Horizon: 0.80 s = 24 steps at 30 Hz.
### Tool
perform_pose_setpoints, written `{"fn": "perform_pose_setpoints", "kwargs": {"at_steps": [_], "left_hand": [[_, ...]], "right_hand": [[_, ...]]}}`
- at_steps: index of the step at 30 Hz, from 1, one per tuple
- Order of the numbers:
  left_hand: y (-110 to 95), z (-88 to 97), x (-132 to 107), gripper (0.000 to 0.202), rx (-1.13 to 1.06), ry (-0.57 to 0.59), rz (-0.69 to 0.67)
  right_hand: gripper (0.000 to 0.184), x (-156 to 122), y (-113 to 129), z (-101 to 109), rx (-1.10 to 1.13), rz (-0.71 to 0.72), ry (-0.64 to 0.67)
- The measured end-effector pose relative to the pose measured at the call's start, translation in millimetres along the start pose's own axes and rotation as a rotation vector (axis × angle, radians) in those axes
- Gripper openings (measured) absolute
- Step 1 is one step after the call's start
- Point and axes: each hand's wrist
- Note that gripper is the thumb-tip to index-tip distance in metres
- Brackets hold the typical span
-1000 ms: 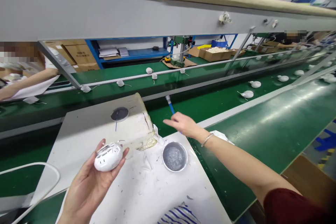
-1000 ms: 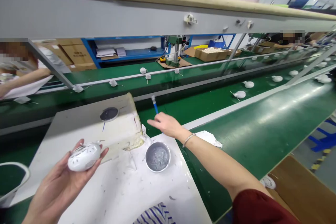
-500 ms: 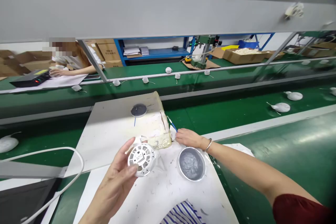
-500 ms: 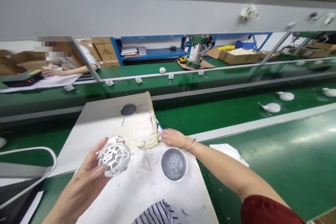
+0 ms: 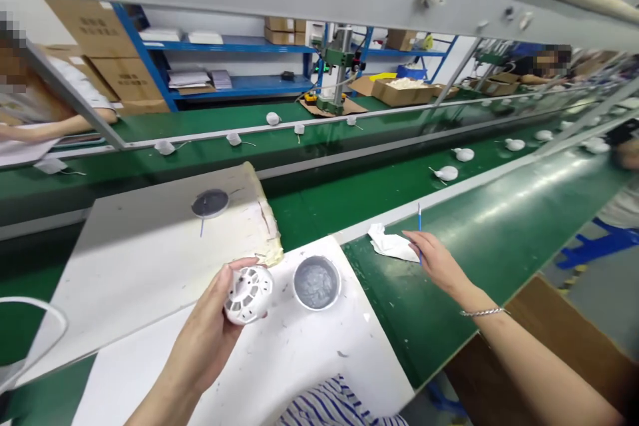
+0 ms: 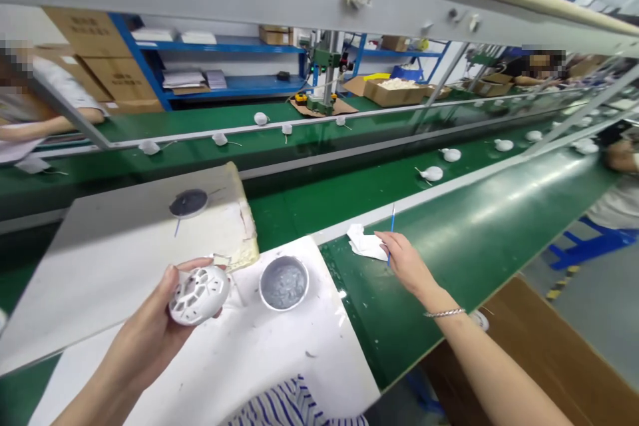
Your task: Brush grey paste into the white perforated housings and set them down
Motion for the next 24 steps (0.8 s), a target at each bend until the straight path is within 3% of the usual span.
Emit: {"fn": "perform_pose_setpoints", "kwargs": {"at_steps": [4, 7, 10, 14, 19, 24], "left_hand": [[3, -2.3, 2, 0.046, 0.011, -0.005, 0.071], [6, 1.7, 2, 0.049, 0.036, 0.006, 0.094], [8, 5.0, 1, 0.043, 0.012, -0.015, 0.093], [7, 4.2, -1, 0.034, -0.016, -0.079, 0.113], [4, -4.1, -6, 0.029, -0.039, -0.132, 0.127], [8, -5.1, -2, 0.033, 0.039, -0.137, 0.052]], "right_hand": [[0.036, 1, 37, 34, 0.065, -0.133, -0.158], [0.031, 7, 81, 55, 0.316, -0.270, -0.291], [0.026, 11, 119, 60, 0.657, -0.401, -0.261], [0.016, 12, 149, 41, 0.937, -0.564, -0.023], [0.009, 10, 158, -1, 0.763, -0.485, 0.008], [0.013, 6, 158, -36, 0.793, -0.538, 0.045]]}}
Point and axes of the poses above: each hand's wrist, its own x-axis towards the middle knuckle, its own z-axis out of the back of the hand, y = z × x, and after that the axes turned 6 degrees about -z, right-handed
